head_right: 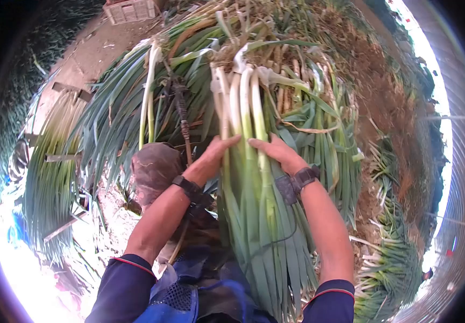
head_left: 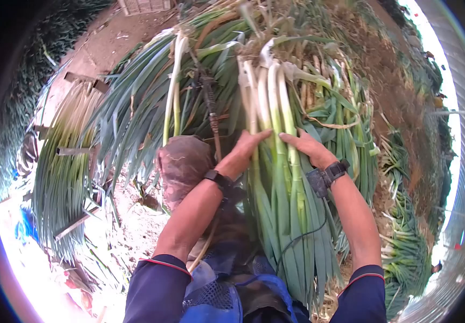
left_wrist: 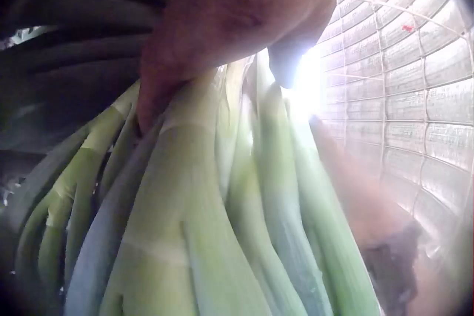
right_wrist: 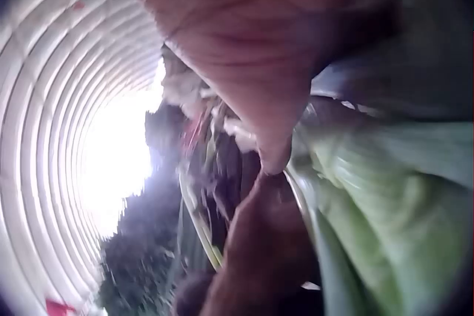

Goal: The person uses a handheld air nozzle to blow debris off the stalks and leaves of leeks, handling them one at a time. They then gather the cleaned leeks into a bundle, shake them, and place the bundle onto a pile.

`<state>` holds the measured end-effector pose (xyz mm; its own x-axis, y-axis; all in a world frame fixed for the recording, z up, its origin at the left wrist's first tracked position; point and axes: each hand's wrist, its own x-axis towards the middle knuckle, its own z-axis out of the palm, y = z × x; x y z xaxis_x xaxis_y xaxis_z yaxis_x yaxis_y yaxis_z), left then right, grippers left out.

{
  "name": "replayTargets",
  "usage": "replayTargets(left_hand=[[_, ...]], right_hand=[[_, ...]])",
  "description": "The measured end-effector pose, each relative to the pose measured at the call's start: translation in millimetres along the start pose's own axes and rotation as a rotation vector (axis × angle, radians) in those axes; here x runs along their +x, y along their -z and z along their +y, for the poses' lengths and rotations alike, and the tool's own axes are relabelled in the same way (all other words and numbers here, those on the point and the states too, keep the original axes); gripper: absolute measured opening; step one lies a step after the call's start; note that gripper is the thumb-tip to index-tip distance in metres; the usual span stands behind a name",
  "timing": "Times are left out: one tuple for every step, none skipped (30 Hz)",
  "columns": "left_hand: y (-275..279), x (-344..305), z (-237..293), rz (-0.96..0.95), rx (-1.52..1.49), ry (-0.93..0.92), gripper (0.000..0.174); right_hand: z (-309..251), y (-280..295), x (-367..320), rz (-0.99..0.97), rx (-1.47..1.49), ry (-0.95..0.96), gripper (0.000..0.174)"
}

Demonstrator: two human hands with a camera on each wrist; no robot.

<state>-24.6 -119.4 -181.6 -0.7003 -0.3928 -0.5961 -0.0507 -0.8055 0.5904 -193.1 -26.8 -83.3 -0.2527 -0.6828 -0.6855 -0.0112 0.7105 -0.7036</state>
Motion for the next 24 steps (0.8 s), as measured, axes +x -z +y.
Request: replayTargets(left_hand=[[-2.4, 5.4, -5.9, -0.004, 0.021, -0.036, 0.057], [-4.3, 9.9, -13.0, -0.048, 0.055, -0.070, 0.058], [-9.1, 4.9, -9.6, -0.097, 0.091, -0.103, 0.059], [-19.5, -21.3, 12.0, -0.194, 0.085, -0.155, 0.063], [-26.7, -41.9, 27.9, -0.331, 0.103, -0.190, 0.078], [-32.6, -54.0, 34.4, -0.359, 0.101, -0.158, 0.086], [-37.0, -59.8, 36.1, -0.390, 0.100, -0.124, 0.095], [-38.9, -59.6, 35.4, -0.491, 0.080, -0.112, 0.103], [-41.3, -60.5, 35.0, -0.538, 0.080, -0.122, 0.103], [-43.6, -67.6, 38.5, -0.534, 0.107, -0.106, 0.100], [-44.5, -73.6, 42.9, -0.527, 0.136, -0.090, 0.097], [-44.0, -72.6, 42.6, -0.523, 0.137, -0.090, 0.097], [-44.8, -70.5, 40.4, -0.517, 0.096, -0.127, 0.089], [-45.0, -68.4, 38.3, -0.513, 0.057, -0.163, 0.080], [-40.8, -64.5, 35.5, -0.513, 0.061, -0.162, 0.080], [-32.6, -59.0, 32.4, -0.473, 0.118, -0.221, 0.071], [-24.6, -55.0, 29.4, -0.434, 0.173, -0.280, 0.062], [-18.0, -53.7, 26.4, -0.367, 0.157, -0.284, 0.053], [-12.9, -52.5, 26.8, -0.366, 0.161, -0.286, 0.053], [-8.0, -51.8, 26.6, -0.300, 0.178, -0.279, 0.052], [-2.1, -50.2, 25.0, -0.232, 0.194, -0.270, 0.051], [8.2, -40.0, 22.9, -0.213, 0.372, -0.297, 0.050], [12.3, -33.2, 14.7, -0.210, 0.374, -0.297, 0.050], [12.3, -30.3, 9.6, -0.135, 0.374, -0.286, 0.051]], right_hand=[[3.6, 2.9, 3.8, -0.055, 0.095, -0.021, 0.054], [7.1, 11.0, 4.2, -0.085, 0.123, -0.055, 0.053], [9.5, 21.2, 1.4, -0.110, 0.153, -0.089, 0.053], [14.9, 30.5, -7.7, -0.095, 0.177, 0.035, 0.050], [39.6, 51.9, -9.9, -0.044, 0.161, 0.133, 0.053], [29.6, 58.5, -24.1, -0.022, 0.199, 0.037, 0.054], [16.1, 63.2, -40.6, 0.002, 0.235, -0.060, 0.056], [17.4, 71.4, -52.0, -0.002, 0.278, -0.078, 0.057], [20.2, 81.7, -63.0, -0.004, 0.319, -0.093, 0.058], [24.2, 85.5, -69.5, 0.050, 0.340, -0.092, 0.057], [28.8, 89.0, -79.3, 0.082, 0.393, -0.076, 0.058], [20.3, 82.6, -84.2, 0.074, 0.405, -0.079, 0.059], [15.3, 74.7, -86.1, 0.067, 0.421, -0.083, 0.060], [12.4, 66.7, -80.8, 0.018, 0.375, -0.047, 0.060], [6.7, 56.7, -72.4, -0.030, 0.328, -0.010, 0.061], [-4.4, 38.6, -64.5, -0.064, 0.308, 0.018, 0.059], [-12.4, 22.5, -59.3, -0.035, 0.311, 0.018, 0.057], [-11.6, 16.7, -45.6, -0.099, 0.336, -0.014, 0.057], [-8.6, 11.9, -30.4, -0.164, 0.360, -0.046, 0.056], [-3.6, 5.4, -20.5, -0.147, 0.375, -0.060, 0.058], [-1.0, -2.1, -13.7, -0.130, 0.390, -0.078, 0.059], [-3.4, -9.6, -9.3, -0.092, 0.336, -0.076, 0.063], [-3.3, -9.6, -5.9, -0.095, 0.338, -0.075, 0.063], [-1.6, -8.3, -2.8, -0.124, 0.313, -0.097, 0.065]])
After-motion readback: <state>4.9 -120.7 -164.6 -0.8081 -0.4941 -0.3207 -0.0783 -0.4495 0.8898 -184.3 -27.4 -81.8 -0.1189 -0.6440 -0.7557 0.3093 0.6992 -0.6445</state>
